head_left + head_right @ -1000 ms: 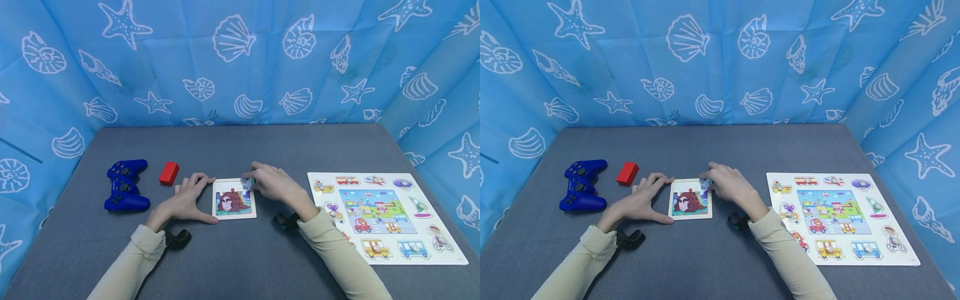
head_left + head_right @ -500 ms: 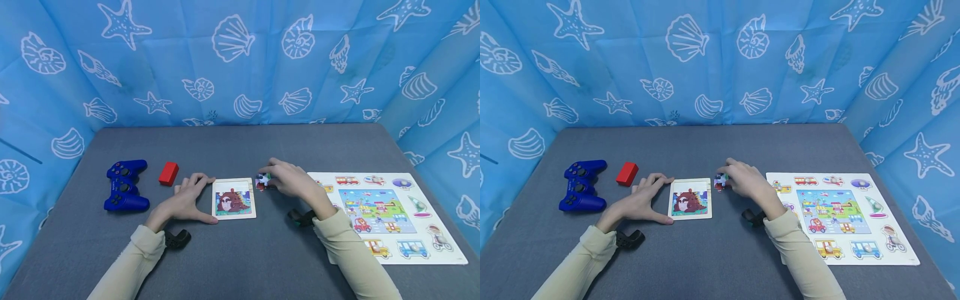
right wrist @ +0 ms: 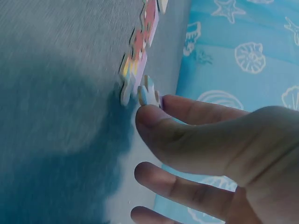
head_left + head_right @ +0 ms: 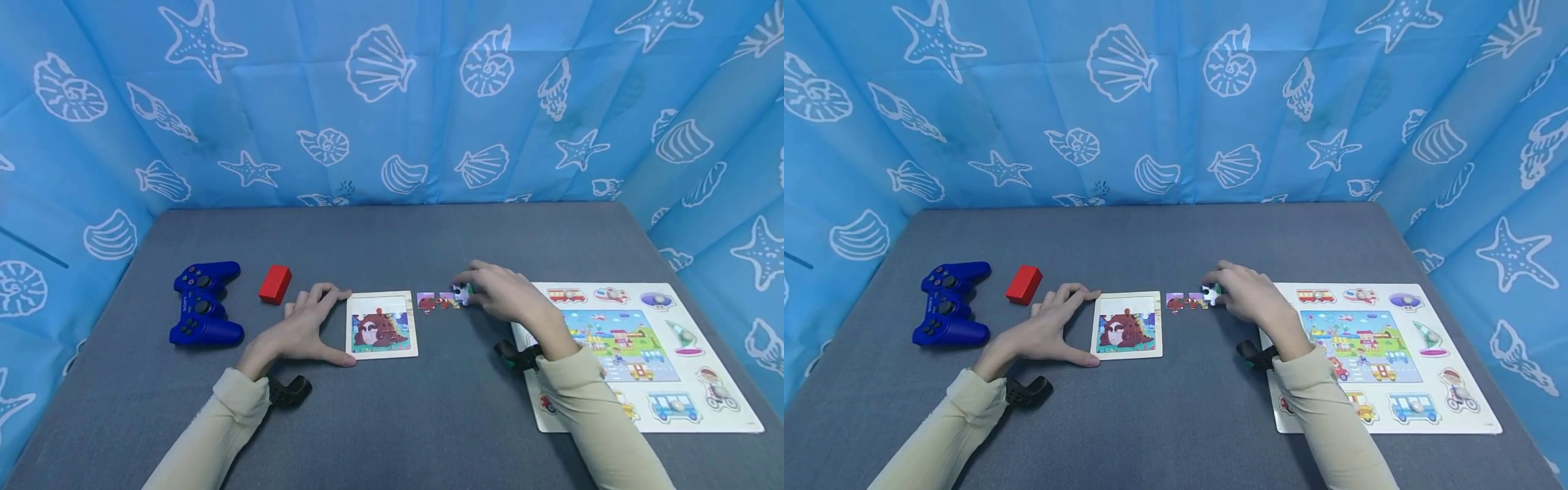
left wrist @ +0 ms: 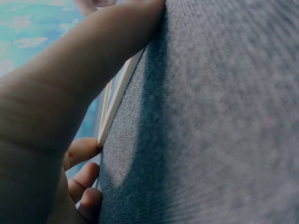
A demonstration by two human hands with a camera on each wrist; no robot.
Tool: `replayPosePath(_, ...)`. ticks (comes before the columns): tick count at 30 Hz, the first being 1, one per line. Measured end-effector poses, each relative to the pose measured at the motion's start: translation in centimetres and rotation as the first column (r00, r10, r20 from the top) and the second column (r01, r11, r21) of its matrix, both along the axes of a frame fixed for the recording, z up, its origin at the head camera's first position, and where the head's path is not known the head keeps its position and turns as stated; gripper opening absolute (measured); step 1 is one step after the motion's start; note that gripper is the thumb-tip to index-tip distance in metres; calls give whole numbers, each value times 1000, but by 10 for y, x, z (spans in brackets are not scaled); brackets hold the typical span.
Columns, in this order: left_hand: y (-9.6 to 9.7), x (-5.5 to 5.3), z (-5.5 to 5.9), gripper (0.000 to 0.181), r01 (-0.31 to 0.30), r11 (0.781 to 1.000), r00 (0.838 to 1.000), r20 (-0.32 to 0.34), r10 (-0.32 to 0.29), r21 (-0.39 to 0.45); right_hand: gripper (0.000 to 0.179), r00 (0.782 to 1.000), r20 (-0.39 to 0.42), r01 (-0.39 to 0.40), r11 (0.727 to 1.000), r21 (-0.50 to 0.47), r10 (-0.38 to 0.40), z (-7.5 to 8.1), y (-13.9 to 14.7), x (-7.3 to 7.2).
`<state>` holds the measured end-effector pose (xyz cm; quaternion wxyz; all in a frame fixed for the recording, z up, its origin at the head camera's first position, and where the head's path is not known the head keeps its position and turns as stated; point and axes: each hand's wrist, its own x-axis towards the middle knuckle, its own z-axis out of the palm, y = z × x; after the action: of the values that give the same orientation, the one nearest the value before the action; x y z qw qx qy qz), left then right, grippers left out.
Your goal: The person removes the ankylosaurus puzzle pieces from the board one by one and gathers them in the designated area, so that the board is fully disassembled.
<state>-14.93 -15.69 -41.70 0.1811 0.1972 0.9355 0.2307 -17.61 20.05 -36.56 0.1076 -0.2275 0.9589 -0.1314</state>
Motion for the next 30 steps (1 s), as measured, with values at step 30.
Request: replayPosePath(30, -1, -1, -2, 115, -5, 1000, 1000, 9, 5, 2, 33, 999, 41, -1, 1000, -13, 1, -4, 22, 5)
